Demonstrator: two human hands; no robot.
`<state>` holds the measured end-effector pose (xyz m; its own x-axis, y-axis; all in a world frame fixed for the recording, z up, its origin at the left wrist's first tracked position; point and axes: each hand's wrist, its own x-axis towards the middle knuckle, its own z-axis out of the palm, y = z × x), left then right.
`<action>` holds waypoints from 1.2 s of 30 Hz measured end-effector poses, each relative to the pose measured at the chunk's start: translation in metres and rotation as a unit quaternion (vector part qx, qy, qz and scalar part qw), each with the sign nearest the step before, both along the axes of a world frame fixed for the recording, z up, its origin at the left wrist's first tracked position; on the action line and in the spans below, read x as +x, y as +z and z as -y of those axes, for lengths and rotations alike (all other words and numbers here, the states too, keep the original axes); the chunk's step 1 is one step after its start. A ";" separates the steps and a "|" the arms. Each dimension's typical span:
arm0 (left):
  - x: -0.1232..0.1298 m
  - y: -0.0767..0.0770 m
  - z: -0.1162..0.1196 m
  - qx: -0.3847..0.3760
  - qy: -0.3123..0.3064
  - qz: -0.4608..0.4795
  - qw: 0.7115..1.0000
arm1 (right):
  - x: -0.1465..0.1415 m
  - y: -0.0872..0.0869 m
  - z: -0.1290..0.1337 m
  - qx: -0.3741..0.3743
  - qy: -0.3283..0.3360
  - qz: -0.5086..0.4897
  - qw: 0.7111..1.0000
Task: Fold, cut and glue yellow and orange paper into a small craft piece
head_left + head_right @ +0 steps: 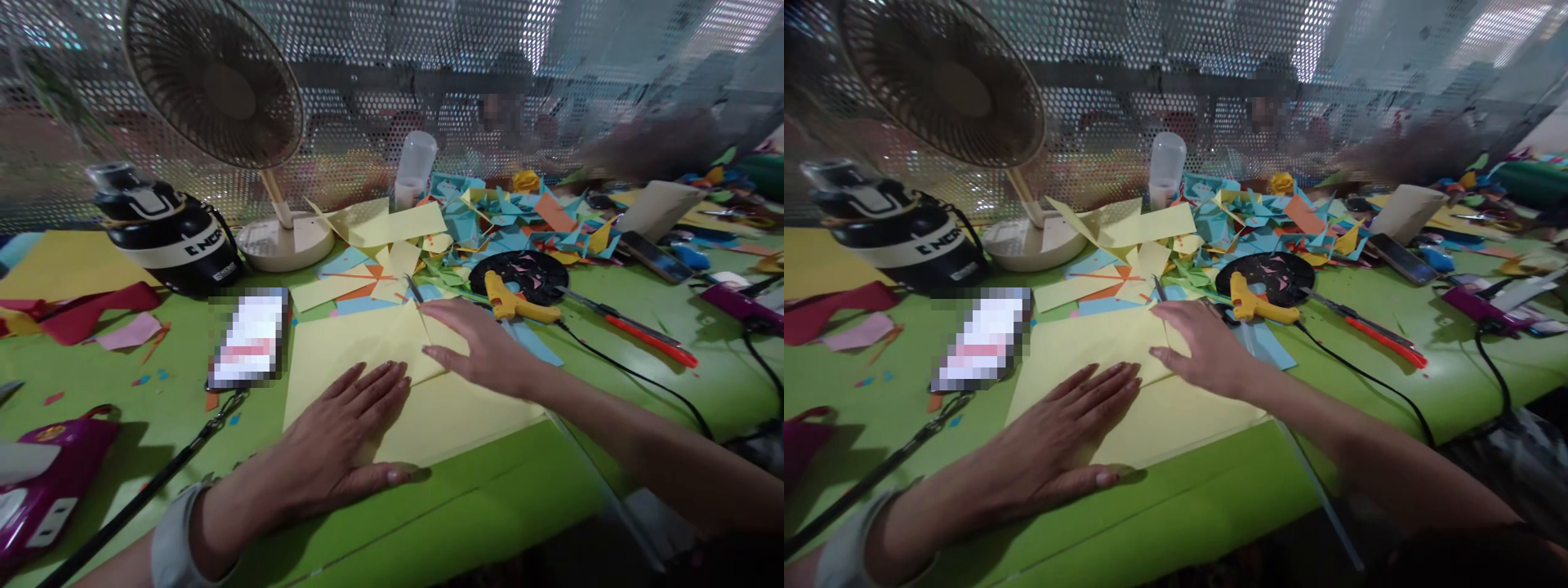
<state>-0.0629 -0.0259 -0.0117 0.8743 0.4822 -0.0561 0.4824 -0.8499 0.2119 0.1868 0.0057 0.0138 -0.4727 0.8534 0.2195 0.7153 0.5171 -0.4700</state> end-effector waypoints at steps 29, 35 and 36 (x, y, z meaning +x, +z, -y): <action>-0.056 0.009 0.016 -0.022 0.029 -0.020 0.999 | -0.002 0.024 0.036 -0.016 0.111 0.236 0.965; -0.054 0.012 0.016 -0.017 0.026 -0.016 0.999 | -0.067 0.029 0.000 -0.374 0.015 0.072 0.924; -0.054 0.012 0.016 -0.017 0.025 -0.016 0.999 | -0.074 0.024 -0.005 -0.437 0.013 0.048 0.898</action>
<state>-0.1166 -0.0415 0.0005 0.8460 0.5234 -0.1013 0.5321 -0.8168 0.2230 0.1127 0.0109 0.0382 -0.4762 0.6686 -0.5712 0.7668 -0.0022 -0.6419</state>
